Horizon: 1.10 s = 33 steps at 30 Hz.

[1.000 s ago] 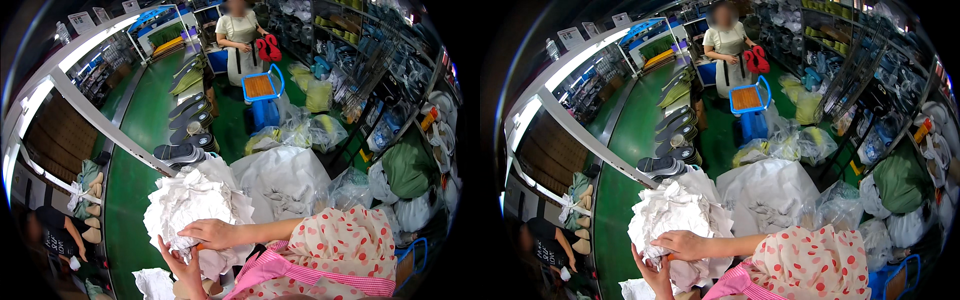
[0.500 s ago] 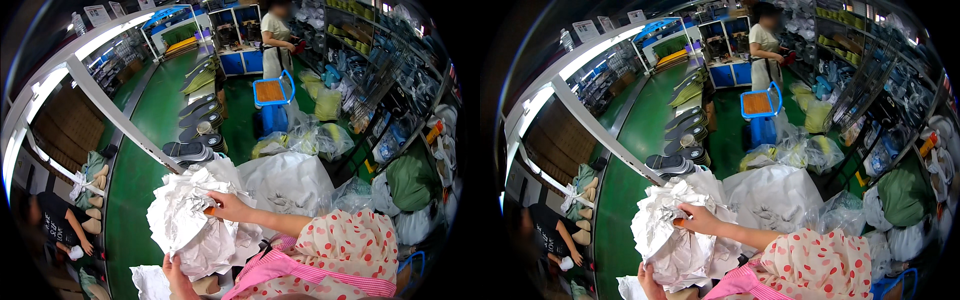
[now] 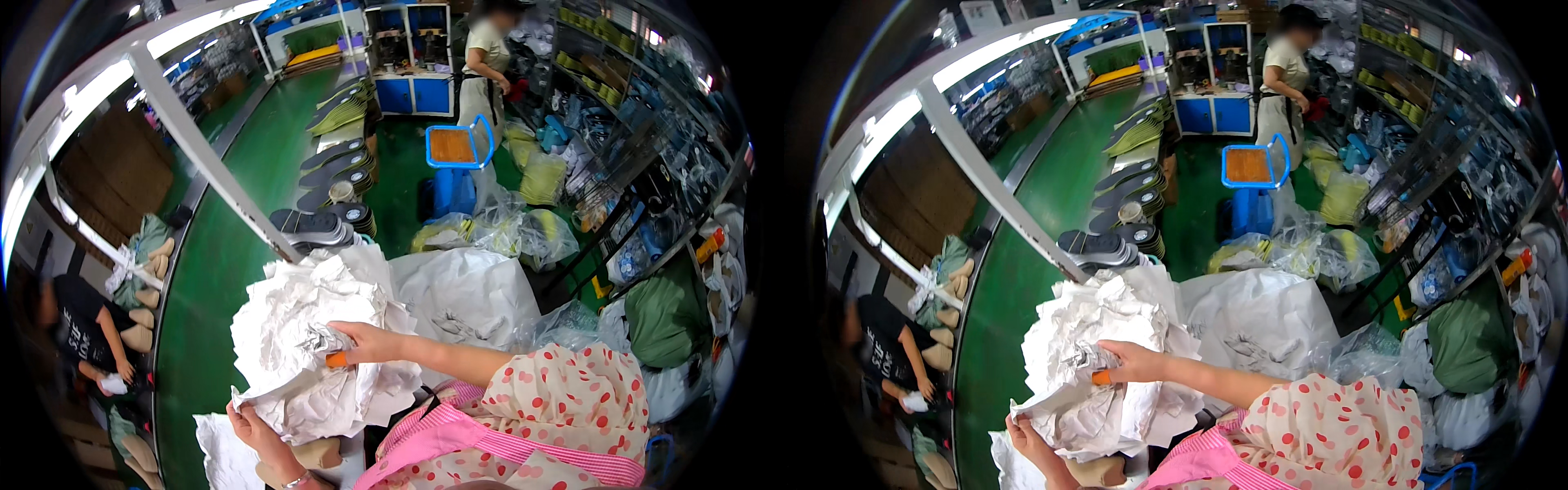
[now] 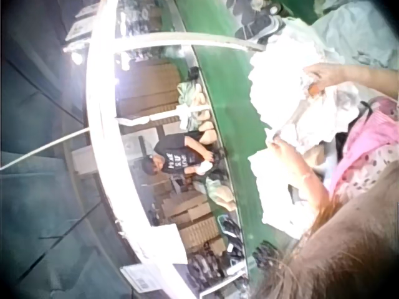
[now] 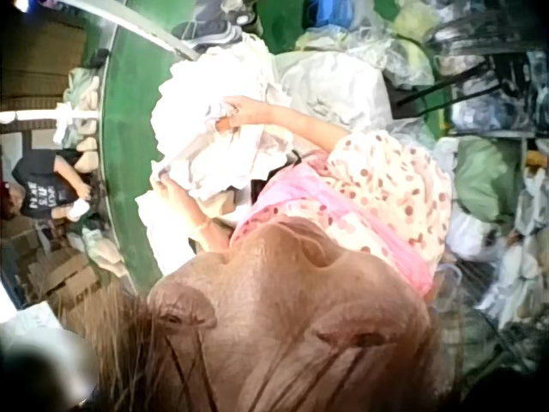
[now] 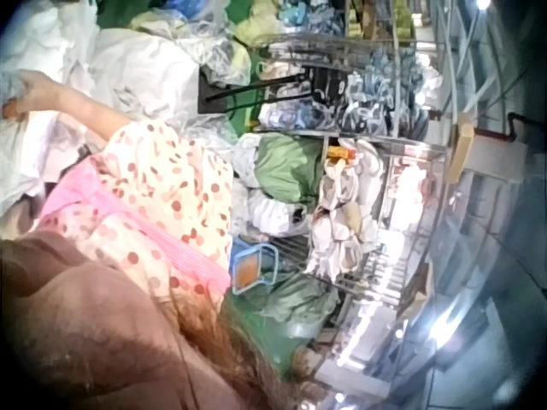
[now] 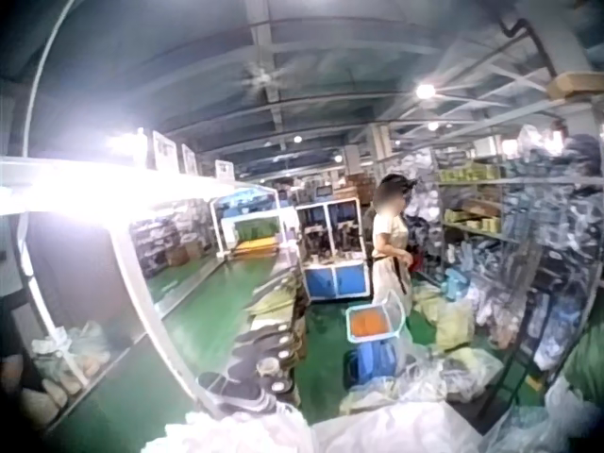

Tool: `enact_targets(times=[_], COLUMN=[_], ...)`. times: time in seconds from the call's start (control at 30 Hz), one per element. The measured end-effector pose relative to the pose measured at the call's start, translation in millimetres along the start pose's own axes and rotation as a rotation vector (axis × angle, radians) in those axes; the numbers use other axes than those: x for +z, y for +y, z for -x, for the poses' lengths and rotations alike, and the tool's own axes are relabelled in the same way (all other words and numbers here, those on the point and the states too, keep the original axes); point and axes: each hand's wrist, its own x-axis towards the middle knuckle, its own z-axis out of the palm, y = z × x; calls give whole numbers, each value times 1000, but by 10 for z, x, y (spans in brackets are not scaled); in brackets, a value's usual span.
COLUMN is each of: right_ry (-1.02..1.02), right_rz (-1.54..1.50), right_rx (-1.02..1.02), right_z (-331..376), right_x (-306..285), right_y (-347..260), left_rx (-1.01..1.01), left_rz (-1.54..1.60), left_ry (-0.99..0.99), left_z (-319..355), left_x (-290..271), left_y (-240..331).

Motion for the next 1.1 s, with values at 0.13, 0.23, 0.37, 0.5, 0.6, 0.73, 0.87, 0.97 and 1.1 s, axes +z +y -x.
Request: enact_targets(times=[0.13,0.23,0.37,0.5,0.6,0.73,0.87,0.97,1.1], right_ry=[-120,-138,-434,-708,-896,-912,-668,-528,-475], right_rz=[-42,220,377,-54,19,219,135,108,-105], right_rx=[100,321,355,425,429,416,404,374,469], right_z=[-164,-375,-742,-1426,-1082,-1382,-1699,-1825,-2006], right_x=[20,193,777,1432,1706,2407,3090,3760,4414], right_y=[231,-17,27,342,265,251,465,637,995], left_rx=[-136,-290,-369,-514,-489,-445,-362,-286,-191], left_rz=[-87,-120,79,267,373,189,-55,-116,-416], left_ry=[16,165,278,483,667,693,712,783,854], left_z=[30,64,269,320,956,980,862,823,764], left_x=[145,-223,-1250,-2144,-2476,-3013,-3654,-4306,-5058], left_y=[-19,-75,-512,-485,-297,-122,-159,-413,-706])
